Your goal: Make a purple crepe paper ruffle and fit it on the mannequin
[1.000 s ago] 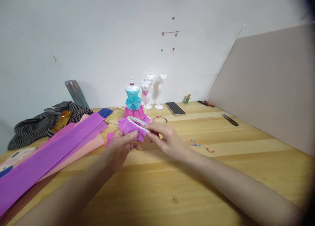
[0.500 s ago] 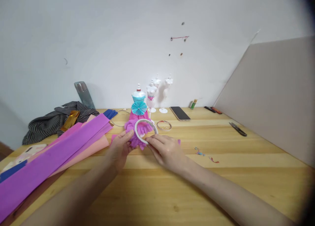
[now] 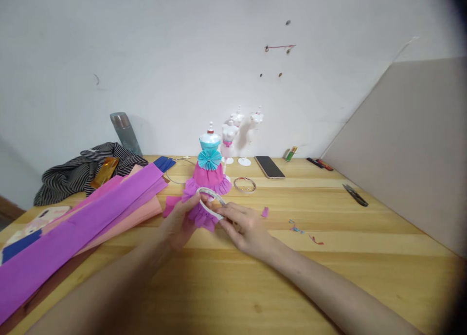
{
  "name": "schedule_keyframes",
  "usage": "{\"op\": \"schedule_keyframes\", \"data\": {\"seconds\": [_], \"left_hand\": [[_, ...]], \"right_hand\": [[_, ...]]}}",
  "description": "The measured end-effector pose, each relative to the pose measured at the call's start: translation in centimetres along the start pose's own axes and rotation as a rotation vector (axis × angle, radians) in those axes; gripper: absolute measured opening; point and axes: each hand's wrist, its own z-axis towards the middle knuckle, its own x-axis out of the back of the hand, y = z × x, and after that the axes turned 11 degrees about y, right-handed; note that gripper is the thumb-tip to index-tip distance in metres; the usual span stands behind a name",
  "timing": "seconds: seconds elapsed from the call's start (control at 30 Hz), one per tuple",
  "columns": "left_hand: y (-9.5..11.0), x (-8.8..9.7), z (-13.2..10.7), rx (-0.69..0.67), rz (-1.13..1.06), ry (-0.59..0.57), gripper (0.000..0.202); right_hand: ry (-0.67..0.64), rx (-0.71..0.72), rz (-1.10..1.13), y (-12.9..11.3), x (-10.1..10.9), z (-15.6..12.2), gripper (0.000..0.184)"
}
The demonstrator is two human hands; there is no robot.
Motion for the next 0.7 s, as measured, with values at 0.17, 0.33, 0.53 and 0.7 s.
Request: {"op": "schedule_keyframes", "data": {"seconds": [0.17,0.33,0.53,0.7], "left_hand": [[0.6,-0.9,-1.3,0.025,0.011,-0.076,0.024],[0.8,-1.3,-1.5,0.070,-0.076,0.073,0.017],[1.7,-2.3,-2.3,0.061,-0.194,0.245,0.020],[2.1,-3.6,-3.7,0.057,-0.268,0.303,0.021]], "right_hand": [[0.039,-0.163,0.109,-0.4,0.5,0.5,0.021],[-0.021,-0.235,0.202,-0.5,2.5,1.6,0.029],[-0.511,-0.524,-0.383,1.2,6.3,3.7,0.019],[-0.819,-0.572,-0.516,3.0,5.2,2.5,0.019]]}}
